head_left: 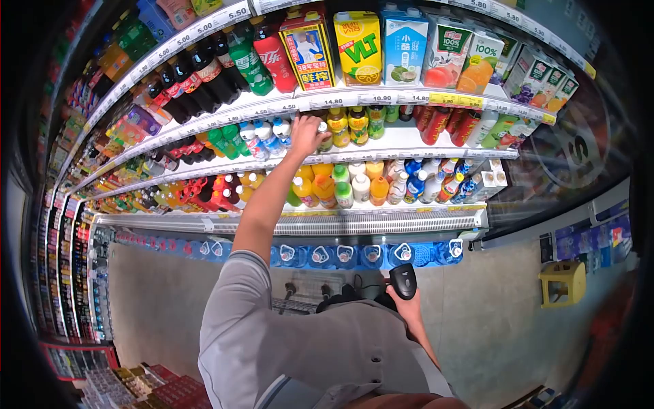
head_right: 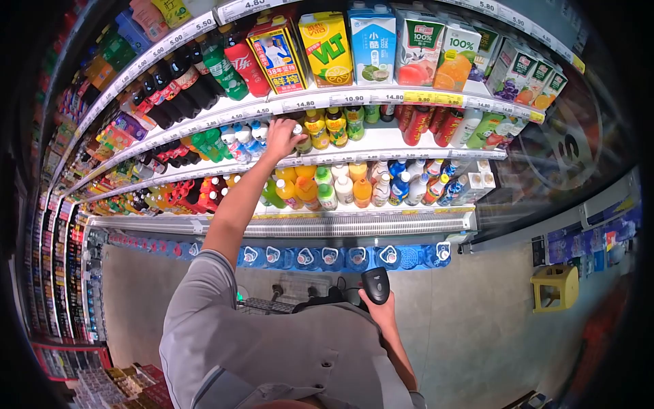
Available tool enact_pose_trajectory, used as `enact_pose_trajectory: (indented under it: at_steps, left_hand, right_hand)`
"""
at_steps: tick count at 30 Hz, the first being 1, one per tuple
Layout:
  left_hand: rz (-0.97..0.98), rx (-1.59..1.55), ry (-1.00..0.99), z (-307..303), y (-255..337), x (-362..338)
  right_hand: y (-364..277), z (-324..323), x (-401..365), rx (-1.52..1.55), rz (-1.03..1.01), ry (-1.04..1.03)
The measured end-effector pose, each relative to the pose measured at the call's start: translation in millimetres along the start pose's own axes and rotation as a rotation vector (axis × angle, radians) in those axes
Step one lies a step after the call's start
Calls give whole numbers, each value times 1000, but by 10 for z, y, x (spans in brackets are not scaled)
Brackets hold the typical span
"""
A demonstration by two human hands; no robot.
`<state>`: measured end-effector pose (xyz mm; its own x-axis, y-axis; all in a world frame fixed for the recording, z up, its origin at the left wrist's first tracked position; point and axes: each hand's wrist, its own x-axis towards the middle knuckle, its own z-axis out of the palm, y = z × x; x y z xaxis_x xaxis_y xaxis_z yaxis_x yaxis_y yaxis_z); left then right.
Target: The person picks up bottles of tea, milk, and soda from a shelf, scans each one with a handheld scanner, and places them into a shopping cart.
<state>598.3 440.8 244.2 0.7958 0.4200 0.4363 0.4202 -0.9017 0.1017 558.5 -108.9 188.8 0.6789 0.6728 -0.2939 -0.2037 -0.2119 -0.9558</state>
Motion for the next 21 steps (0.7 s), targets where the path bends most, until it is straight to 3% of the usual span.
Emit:
enact_pose_trajectory:
  at_steps: [1,3,15,19,21]
  left_hand:
    - [5,-9,-1,30,-9,35]
    - [-197,44,-77,76,-48,119]
    - [-299,69,-54,128,-178,278]
    - [-380,77,-142,118,-72,320]
    - [-328,132,-83,60,78,164]
  right_hand:
    - [-26,6,-18,-7,-1,12]
    - [-7,12,-36,-16,1,30]
    - [-206,179,-193,-120,42,65]
    - [-200,152,-289,-144,29,-50]
    - [-66,46,-244,-145,4,-106]
